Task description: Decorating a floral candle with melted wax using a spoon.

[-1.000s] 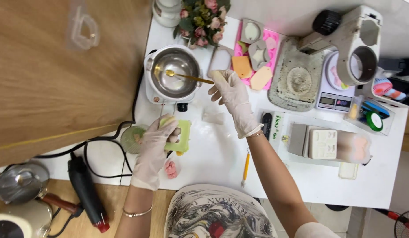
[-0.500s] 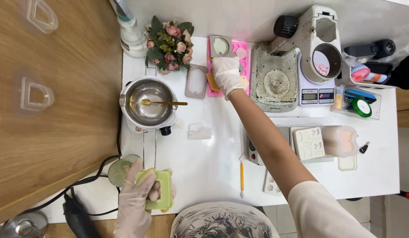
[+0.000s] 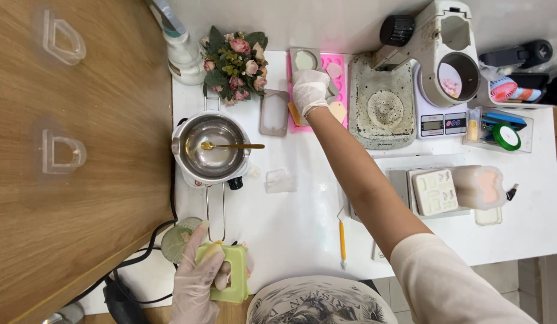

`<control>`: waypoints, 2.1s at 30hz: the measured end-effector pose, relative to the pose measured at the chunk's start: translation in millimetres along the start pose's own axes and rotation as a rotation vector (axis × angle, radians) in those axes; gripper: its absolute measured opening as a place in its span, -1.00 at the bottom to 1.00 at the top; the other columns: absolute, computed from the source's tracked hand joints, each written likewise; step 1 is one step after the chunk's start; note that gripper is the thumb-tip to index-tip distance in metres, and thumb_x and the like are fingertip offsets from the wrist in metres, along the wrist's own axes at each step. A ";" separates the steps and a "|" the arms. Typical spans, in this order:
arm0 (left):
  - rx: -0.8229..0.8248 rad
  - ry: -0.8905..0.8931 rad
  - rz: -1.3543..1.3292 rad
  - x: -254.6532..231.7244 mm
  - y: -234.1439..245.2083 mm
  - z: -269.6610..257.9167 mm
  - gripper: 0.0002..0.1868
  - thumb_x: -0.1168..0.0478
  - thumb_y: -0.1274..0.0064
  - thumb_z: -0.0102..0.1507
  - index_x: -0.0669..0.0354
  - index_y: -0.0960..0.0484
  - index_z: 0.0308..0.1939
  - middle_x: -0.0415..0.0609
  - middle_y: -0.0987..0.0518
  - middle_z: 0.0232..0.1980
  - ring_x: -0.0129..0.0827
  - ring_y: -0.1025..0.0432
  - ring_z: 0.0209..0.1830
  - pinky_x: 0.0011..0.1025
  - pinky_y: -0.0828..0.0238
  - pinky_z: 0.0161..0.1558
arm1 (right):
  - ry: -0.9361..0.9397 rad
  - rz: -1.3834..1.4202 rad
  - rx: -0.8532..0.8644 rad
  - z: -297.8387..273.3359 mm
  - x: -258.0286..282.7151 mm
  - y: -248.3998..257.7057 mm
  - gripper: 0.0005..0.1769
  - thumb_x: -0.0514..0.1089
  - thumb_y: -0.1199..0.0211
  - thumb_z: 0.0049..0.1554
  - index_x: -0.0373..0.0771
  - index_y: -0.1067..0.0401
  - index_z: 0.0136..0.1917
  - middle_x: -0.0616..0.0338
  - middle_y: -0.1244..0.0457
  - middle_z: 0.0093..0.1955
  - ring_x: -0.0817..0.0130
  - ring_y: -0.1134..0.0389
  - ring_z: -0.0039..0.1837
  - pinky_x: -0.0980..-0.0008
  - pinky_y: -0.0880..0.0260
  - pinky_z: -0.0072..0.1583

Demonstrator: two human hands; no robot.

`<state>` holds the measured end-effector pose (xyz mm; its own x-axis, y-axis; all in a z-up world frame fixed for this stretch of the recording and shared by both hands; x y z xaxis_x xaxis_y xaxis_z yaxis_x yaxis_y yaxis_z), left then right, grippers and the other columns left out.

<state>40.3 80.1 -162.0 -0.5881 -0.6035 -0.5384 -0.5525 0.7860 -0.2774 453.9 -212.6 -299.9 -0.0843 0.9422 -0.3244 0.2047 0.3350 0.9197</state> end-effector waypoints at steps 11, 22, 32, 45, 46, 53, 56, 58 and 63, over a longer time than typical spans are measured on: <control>0.092 -0.025 0.011 16.0 32.0 19.2 -0.14 0.35 -0.18 0.15 0.13 -0.27 0.56 0.02 -0.57 -0.43 -0.54 -0.33 -0.63 -0.60 -0.27 -0.59 | -0.117 0.105 -0.093 -13.8 15.5 9.1 -0.92 -0.14 -0.36 -0.04 0.08 -0.60 -0.31 0.31 -0.38 -0.36 0.27 -0.45 -0.27 0.10 -0.19 -0.33; 0.095 -0.032 -0.017 13.4 21.8 18.6 -0.13 0.38 -0.18 0.13 0.14 -0.28 0.54 -0.05 -0.58 -0.41 -0.57 -0.34 -0.61 -0.62 -0.29 -0.59 | 0.040 0.075 -0.179 -32.2 16.0 24.6 -0.86 -0.16 -0.33 -0.04 0.09 -0.53 -0.39 0.34 -0.30 -0.46 0.26 -0.37 -0.35 0.14 -0.04 -0.36; -0.004 0.038 0.049 10.1 24.7 13.3 -0.19 0.37 -0.16 0.11 0.02 -0.38 0.49 -0.02 -0.57 -0.46 -0.57 -0.32 -0.66 -0.62 -0.29 -0.65 | -0.066 0.214 -0.152 -10.1 10.7 15.3 -0.89 -0.18 -0.30 0.03 0.01 -0.60 -0.29 0.16 -0.41 -0.29 0.18 -0.48 -0.17 0.13 -0.33 -0.22; 0.135 -0.048 0.028 21.9 34.0 33.0 -0.16 0.34 -0.21 0.10 0.09 -0.35 0.49 0.01 -0.58 -0.47 -0.53 -0.34 -0.67 -0.62 -0.26 -0.67 | -0.336 1.062 0.295 -71.4 -24.0 85.0 -0.81 -0.08 -0.25 0.10 -0.07 -0.55 0.00 0.17 -0.40 -0.26 0.42 -0.30 -0.32 0.29 -0.38 -0.22; 0.130 -0.050 0.025 16.7 28.9 26.4 -0.16 0.34 -0.21 0.10 0.09 -0.35 0.49 0.01 -0.58 -0.47 -0.53 -0.34 -0.67 -0.62 -0.26 -0.67 | -0.331 1.062 0.297 -81.2 -33.9 83.0 -0.81 -0.08 -0.25 0.10 -0.07 -0.55 0.00 0.17 -0.40 -0.26 0.42 -0.30 -0.32 0.29 -0.38 -0.22; 0.127 0.038 -0.032 -3.3 -32.3 -14.5 -0.16 0.36 -0.15 0.15 0.11 -0.29 0.53 -0.09 -0.58 -0.39 -0.57 -0.39 -0.53 -0.64 -0.38 -0.54 | -0.041 1.953 0.251 -181.1 -69.0 110.4 -0.84 -0.27 -0.29 0.22 -0.44 -0.50 0.01 0.04 -0.40 -0.11 0.43 -0.42 -0.21 0.49 -0.48 -0.12; 0.216 0.038 0.036 -6.5 -75.7 -25.1 -0.18 0.34 -0.15 0.15 0.16 -0.27 0.51 -0.10 -0.60 -0.36 -0.55 -0.43 -0.50 -0.59 -0.42 -0.51 | -0.003 2.133 0.311 -230.7 -64.5 111.1 -0.81 -0.35 -0.28 0.18 -0.46 -0.43 0.06 -0.02 -0.40 -0.06 0.31 -0.49 -0.16 0.41 -0.55 -0.08; 0.257 0.056 0.088 3.2 -96.0 -24.4 -0.17 0.33 -0.18 0.14 0.16 -0.26 0.50 -0.12 -0.58 -0.37 -0.54 -0.45 -0.48 -0.56 -0.48 -0.46 | -0.003 2.180 0.341 -264.0 -58.0 119.2 -0.76 -0.38 -0.27 0.15 -0.46 -0.40 0.10 -0.03 -0.40 -0.04 0.28 -0.49 -0.15 0.37 -0.57 -0.07; 0.463 0.023 0.087 22.1 -141.2 -30.3 -0.20 0.21 -0.30 0.13 0.16 -0.33 0.43 -0.10 -0.59 -0.35 -0.59 -0.40 -0.51 -0.55 -0.46 -0.40 | -0.018 2.008 0.436 -329.1 -39.5 150.3 -0.68 -0.36 -0.25 0.12 -0.46 -0.46 0.17 0.03 -0.43 -0.02 0.36 -0.48 0.00 0.43 -0.50 -0.01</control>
<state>87.4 -48.3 -110.6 -0.6366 -0.5317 -0.5586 -0.1827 0.8077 -0.5607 167.0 -203.1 -76.1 0.5140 -0.0838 0.8537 0.1489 -0.9714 -0.1850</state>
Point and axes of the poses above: each hand's wrist, its own z-axis towards the middle knuckle, its own y-axis out of the back of the hand, x = y × z, the point moved 9 cm from there along z, towards the middle knuckle
